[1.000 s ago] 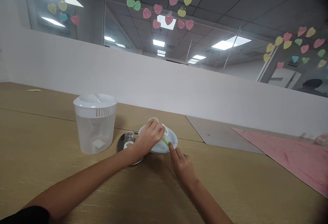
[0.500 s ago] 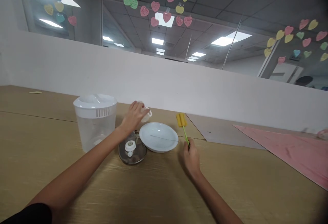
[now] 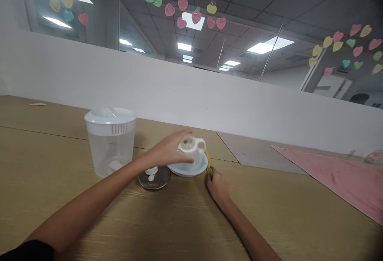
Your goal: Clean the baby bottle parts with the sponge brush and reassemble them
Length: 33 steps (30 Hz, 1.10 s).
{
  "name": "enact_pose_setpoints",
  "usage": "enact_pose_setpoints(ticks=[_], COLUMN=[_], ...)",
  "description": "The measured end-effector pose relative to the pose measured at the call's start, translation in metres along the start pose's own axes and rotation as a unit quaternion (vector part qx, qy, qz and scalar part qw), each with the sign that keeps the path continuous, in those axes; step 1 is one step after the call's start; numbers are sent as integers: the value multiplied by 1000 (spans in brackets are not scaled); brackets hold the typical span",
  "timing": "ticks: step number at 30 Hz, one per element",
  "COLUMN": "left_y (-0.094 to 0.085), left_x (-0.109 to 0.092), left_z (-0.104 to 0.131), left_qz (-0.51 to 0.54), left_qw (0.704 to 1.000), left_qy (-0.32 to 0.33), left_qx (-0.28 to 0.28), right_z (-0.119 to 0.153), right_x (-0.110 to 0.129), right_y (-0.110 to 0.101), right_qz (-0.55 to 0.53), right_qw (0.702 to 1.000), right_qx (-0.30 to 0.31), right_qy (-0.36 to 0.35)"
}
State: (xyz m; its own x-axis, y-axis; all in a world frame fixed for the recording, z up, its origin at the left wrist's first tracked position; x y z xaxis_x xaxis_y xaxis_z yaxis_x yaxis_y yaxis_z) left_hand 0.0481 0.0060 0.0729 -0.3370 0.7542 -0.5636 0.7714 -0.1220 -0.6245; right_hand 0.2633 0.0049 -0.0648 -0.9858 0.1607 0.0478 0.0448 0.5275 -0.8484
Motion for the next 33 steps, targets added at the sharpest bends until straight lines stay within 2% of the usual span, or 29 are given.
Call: enact_pose_setpoints(ticks=[3, 5, 7, 11, 15, 18, 21, 23, 26, 28, 30, 33], left_y=[22, 33, 42, 55, 59, 53, 37, 20, -5, -13, -13, -2], left_x=[-23, -35, -40, -34, -17, -8, 2, 16, 50, 76, 95, 108], left_z=[13, 20, 24, 27, 27, 27, 24, 17, 9, 8, 8, 9], left_qz=[3, -3, -17, -63, -115, -88, -16, -4, -93, -196, -264, -280], left_qw=[988, 974, 963, 946, 941, 939, 941, 950, 958, 937, 916, 913], left_qy=[0, 15, 30, 36, -15, -40, -58, -83, -142, -184, -202, -195], left_qx=[157, 226, 269, 316, 317, 329, 334, 301, 233, 224, 224, 223], right_z=[2, 3, 2, 4, 9, 12, 12, 12, 12, 13, 14, 15], right_x=[8, 10, 11, 14, 22, 26, 26, 24, 23, 24, 25, 25], right_y=[-4, -7, -13, -27, -30, -31, -32, -31, -30, -30, -31, -31], right_qz=[49, 61, 61, 21, -14, -33, -69, -107, -161, -187, -205, -214], right_qw=[998, 997, 997, 994, 985, 979, 975, 974, 971, 968, 964, 962], right_qx=[27, 36, 17, -98, -149, -171, -181, -170, -146, -140, -141, -148], right_qy=[-33, -42, -37, -40, -85, -108, -111, -105, -96, -92, -88, -87])
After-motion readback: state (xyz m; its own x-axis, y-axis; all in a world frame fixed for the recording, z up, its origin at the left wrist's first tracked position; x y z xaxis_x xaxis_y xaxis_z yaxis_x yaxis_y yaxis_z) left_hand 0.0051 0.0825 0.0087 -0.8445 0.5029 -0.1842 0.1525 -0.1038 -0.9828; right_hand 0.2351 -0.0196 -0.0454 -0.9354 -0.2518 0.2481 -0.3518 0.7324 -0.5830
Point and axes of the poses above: each hand's wrist, its own z-axis away from the middle knuckle, its own y-axis out of the palm, x = y × z, the point moved 6 cm from there along -z, towards the middle knuckle, and after that the axes turned 15 degrees about z, right-handed, at the moved point
